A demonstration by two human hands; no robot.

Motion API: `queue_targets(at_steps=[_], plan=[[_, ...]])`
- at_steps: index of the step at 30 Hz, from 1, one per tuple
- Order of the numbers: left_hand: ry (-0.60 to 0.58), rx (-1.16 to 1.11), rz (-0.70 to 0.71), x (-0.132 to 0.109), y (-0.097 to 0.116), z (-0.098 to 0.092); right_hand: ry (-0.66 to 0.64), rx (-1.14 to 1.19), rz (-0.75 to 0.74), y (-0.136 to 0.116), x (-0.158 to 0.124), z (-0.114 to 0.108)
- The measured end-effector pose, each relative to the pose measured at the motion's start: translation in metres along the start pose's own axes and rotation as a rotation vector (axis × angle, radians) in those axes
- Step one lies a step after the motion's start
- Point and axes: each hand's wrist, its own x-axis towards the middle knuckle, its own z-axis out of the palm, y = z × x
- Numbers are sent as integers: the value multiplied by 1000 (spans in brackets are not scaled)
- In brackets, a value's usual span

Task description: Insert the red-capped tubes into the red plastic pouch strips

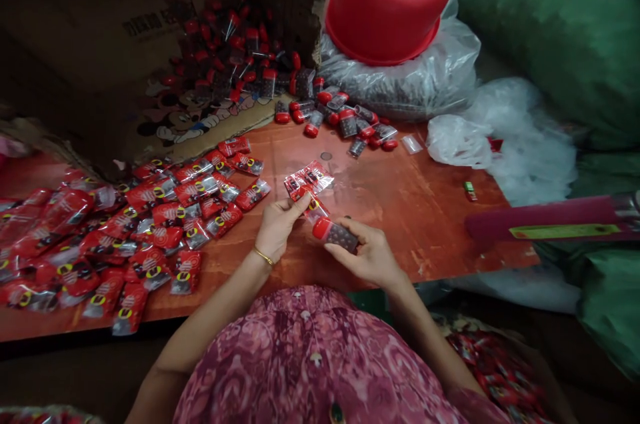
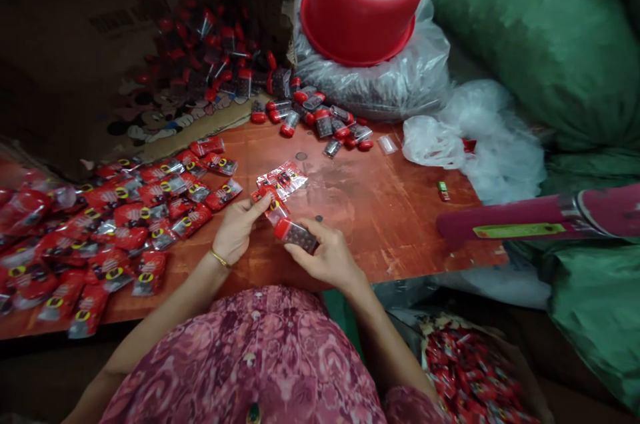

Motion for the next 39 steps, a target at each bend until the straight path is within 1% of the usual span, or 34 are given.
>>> queue_targets(at_steps=[3,6,10,14,17,19,22,24,26,28,31,33,37,39], plan=[[12,78,83,1,-1,-2,21,55,62,1,3,6],[22,112,113,2,1,-2,50,115,91,2,3,14],[-5,32,103,3,-1,0,119,155,130,3,3,21],[-9,-35,105,1,-6,3,138,184,133,4,2,26],[-26,-46,64,0,-8,5,179,179,112,3,4,30],[-30,-49,35,-1,-8,5,199,191,129,2,6,34],[-32,-80,38,-1,-10,6,217,301,195,1,11,43],[-26,-134,52,-1,-12,6,219,355,210,0,14,47],[-23,-197,56,-1,-13,5,204,342,191,0,16,49],[-61,-229,22,-1,-14,4,196,301,171,-1,18,50],[-125,-207,-29,0,-14,3,254,275,179,-3,20,52],[-121,-190,-12,1,-12,1,294,280,184,-4,21,54],[-102,-188,2,2,-10,0,257,356,200,-4,23,58],[-85,-165,7,2,-12,0,268,375,214,-3,24,60]])
